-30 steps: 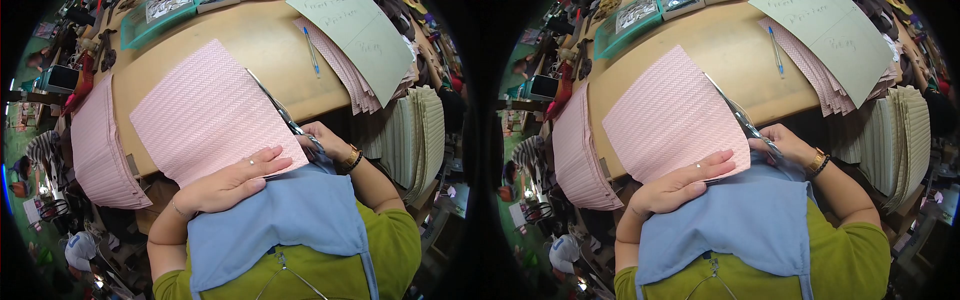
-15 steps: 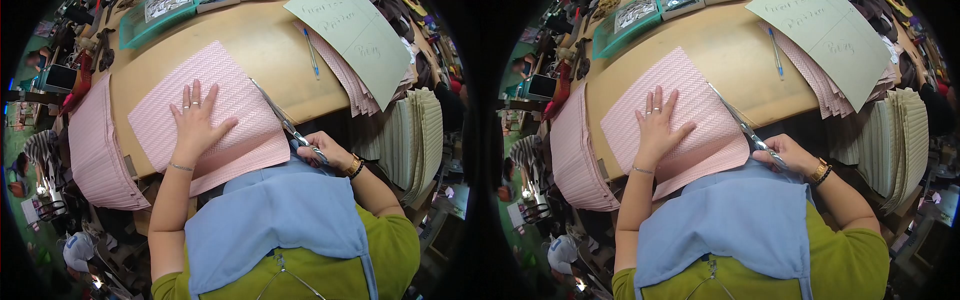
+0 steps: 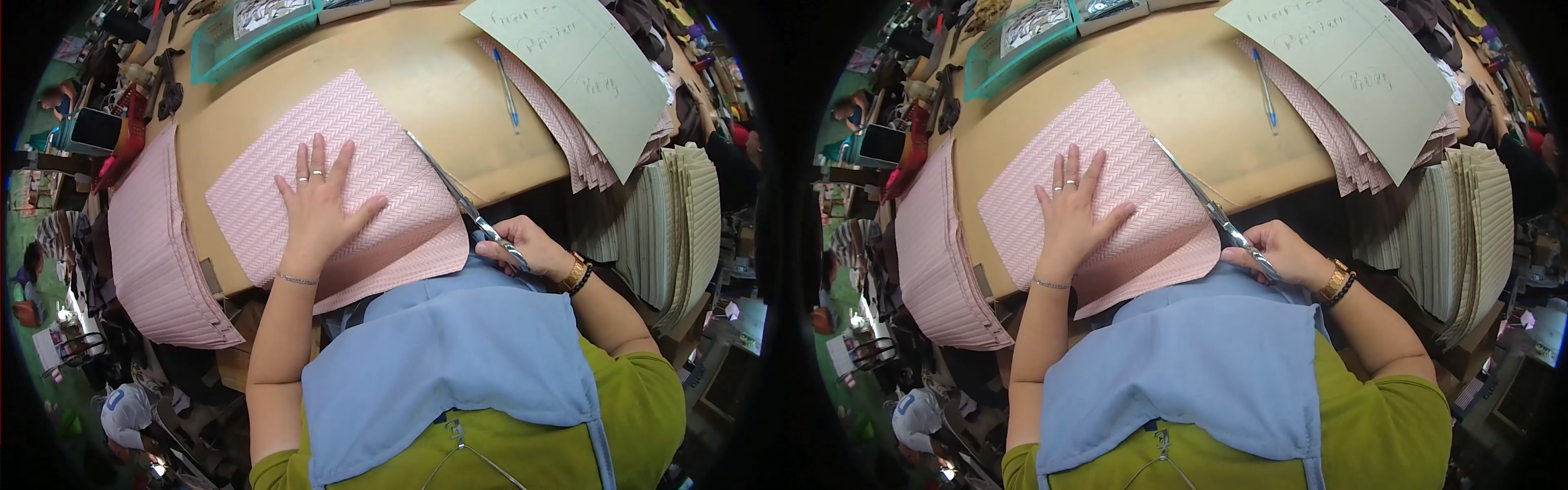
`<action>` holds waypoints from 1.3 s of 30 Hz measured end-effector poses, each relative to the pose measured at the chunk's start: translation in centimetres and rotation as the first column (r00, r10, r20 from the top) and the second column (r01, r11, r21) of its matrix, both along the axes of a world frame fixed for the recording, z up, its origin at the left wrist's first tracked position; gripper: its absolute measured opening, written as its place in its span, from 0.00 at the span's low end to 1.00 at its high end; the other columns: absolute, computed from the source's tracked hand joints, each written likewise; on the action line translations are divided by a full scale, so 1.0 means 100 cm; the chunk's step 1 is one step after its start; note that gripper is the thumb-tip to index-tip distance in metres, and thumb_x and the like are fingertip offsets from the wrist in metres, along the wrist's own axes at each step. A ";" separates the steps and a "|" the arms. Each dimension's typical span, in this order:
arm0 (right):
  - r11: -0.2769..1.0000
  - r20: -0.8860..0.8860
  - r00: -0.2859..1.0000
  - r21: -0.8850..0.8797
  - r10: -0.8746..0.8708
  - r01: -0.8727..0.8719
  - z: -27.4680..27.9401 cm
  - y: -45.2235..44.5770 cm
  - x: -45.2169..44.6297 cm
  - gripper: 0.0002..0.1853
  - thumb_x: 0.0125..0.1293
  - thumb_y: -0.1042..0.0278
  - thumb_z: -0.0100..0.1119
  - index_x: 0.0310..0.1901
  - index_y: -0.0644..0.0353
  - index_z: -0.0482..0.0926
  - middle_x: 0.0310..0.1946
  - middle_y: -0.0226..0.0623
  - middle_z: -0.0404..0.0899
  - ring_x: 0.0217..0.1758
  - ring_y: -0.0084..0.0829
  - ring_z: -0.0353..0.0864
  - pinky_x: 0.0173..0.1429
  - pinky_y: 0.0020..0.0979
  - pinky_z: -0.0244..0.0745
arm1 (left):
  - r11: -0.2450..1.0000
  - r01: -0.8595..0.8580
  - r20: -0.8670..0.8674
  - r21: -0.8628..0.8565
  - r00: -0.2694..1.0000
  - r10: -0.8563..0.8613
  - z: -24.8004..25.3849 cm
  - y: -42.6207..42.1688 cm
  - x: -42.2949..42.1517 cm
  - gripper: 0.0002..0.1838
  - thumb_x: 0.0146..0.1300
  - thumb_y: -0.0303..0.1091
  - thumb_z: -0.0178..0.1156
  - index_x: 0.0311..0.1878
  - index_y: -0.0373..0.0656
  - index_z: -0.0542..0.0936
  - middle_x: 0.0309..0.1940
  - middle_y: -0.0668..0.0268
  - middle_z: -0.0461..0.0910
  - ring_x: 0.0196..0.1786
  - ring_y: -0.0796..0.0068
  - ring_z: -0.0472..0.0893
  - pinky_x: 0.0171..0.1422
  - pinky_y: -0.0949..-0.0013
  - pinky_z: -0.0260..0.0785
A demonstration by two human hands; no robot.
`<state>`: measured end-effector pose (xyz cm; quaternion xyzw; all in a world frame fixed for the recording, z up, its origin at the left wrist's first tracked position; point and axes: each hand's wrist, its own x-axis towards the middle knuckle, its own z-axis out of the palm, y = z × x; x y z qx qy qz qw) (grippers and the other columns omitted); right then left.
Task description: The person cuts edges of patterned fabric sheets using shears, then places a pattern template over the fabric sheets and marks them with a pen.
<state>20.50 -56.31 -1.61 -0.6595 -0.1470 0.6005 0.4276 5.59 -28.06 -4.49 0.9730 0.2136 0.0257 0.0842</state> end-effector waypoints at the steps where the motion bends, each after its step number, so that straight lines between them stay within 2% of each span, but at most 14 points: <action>1: 1.000 -0.001 1.000 0.000 -0.002 0.002 0.001 0.001 0.000 0.20 0.65 0.54 0.68 0.22 0.57 0.75 0.17 0.21 0.70 0.18 0.12 0.68 0.23 0.19 0.65 | 1.000 -0.002 0.001 0.000 1.000 0.002 0.000 0.000 0.000 0.50 0.54 0.75 0.56 0.76 0.58 0.60 0.78 0.51 0.48 0.80 0.46 0.45 0.71 0.22 0.34; 10: 1.000 0.032 0.999 -0.024 0.009 -0.008 0.006 0.004 -0.004 0.19 0.66 0.55 0.68 0.24 0.58 0.76 0.17 0.22 0.72 0.17 0.12 0.68 0.22 0.18 0.63 | 1.000 -0.013 -0.005 0.000 1.000 0.013 0.001 -0.001 0.000 0.50 0.53 0.75 0.57 0.76 0.60 0.61 0.78 0.51 0.49 0.80 0.46 0.46 0.70 0.21 0.35; 19: 0.999 0.026 0.999 -0.027 -0.030 0.031 0.006 0.019 -0.002 0.19 0.66 0.52 0.67 0.25 0.58 0.77 0.17 0.21 0.71 0.17 0.12 0.69 0.22 0.18 0.65 | 1.000 0.000 0.000 -0.017 1.000 0.000 0.005 -0.007 -0.004 0.51 0.50 0.74 0.60 0.75 0.59 0.62 0.78 0.52 0.49 0.79 0.45 0.46 0.70 0.21 0.36; 30: 0.998 0.039 0.999 -0.067 -0.002 0.004 0.008 0.020 0.000 0.18 0.66 0.54 0.67 0.26 0.59 0.77 0.17 0.21 0.71 0.16 0.12 0.69 0.21 0.18 0.65 | 0.999 -0.008 0.006 -0.040 1.000 0.008 0.005 -0.008 -0.004 0.52 0.50 0.73 0.61 0.75 0.59 0.62 0.78 0.52 0.49 0.79 0.44 0.46 0.69 0.20 0.37; 33: 0.999 0.037 0.999 -0.049 -0.007 0.008 0.009 0.025 0.002 0.18 0.66 0.54 0.67 0.26 0.59 0.78 0.17 0.21 0.72 0.17 0.12 0.69 0.21 0.18 0.65 | 0.999 0.008 0.050 -0.035 0.999 -0.006 0.004 -0.007 -0.004 0.50 0.49 0.73 0.61 0.73 0.57 0.65 0.77 0.49 0.51 0.78 0.42 0.48 0.67 0.18 0.38; 39: 0.998 0.028 0.999 -0.059 -0.028 0.030 0.008 0.033 0.004 0.18 0.66 0.54 0.67 0.26 0.59 0.78 0.17 0.22 0.73 0.17 0.13 0.70 0.21 0.18 0.65 | 0.999 0.006 0.030 -0.053 1.000 -0.004 0.006 -0.011 -0.008 0.47 0.53 0.70 0.61 0.74 0.58 0.64 0.77 0.52 0.50 0.79 0.45 0.47 0.69 0.20 0.38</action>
